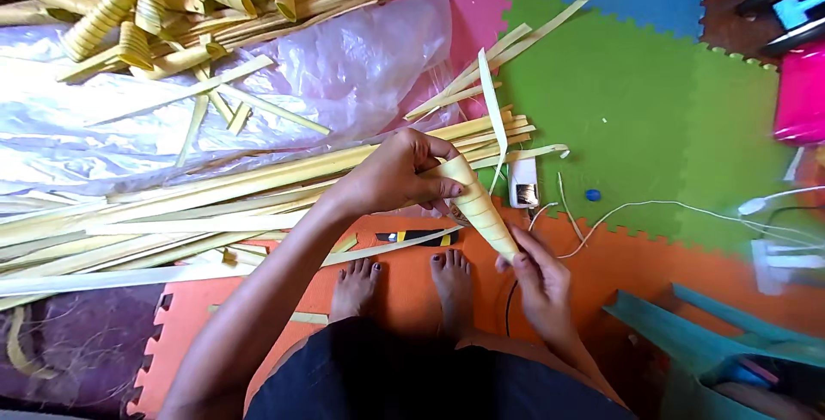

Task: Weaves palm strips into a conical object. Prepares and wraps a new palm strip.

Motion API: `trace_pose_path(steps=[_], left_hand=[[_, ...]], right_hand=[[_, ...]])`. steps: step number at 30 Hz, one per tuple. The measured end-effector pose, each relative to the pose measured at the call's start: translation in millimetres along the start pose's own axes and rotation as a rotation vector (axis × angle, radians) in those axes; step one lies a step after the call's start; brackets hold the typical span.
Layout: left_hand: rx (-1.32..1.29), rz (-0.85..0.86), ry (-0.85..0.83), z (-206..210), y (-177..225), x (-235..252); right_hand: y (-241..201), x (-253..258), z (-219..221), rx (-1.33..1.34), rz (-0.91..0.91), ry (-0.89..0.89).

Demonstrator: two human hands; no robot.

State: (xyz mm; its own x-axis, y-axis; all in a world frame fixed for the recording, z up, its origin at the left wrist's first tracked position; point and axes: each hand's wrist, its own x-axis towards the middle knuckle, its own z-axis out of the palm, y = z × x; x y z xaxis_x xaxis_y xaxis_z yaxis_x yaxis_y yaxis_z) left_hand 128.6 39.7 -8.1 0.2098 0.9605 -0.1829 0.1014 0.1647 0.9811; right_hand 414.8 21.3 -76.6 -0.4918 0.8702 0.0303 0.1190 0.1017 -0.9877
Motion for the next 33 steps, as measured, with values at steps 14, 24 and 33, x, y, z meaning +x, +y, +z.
trace_pose_path(steps=[14,24,33], left_hand=[[0.007,-0.004,-0.06,-8.3,-0.1,2.6],[-0.021,-0.063,0.003,-4.1,6.8,-2.9],[0.054,0.173,-0.087,-19.5,-14.8,6.1]], right_hand=[[-8.4,-8.5,-10.1,0.591,0.436,-0.149],[-1.1,-12.3,-8.5,0.444,0.306,-0.094],[-5.8,-4.2,-17.4,0.713,0.761,-0.237]])
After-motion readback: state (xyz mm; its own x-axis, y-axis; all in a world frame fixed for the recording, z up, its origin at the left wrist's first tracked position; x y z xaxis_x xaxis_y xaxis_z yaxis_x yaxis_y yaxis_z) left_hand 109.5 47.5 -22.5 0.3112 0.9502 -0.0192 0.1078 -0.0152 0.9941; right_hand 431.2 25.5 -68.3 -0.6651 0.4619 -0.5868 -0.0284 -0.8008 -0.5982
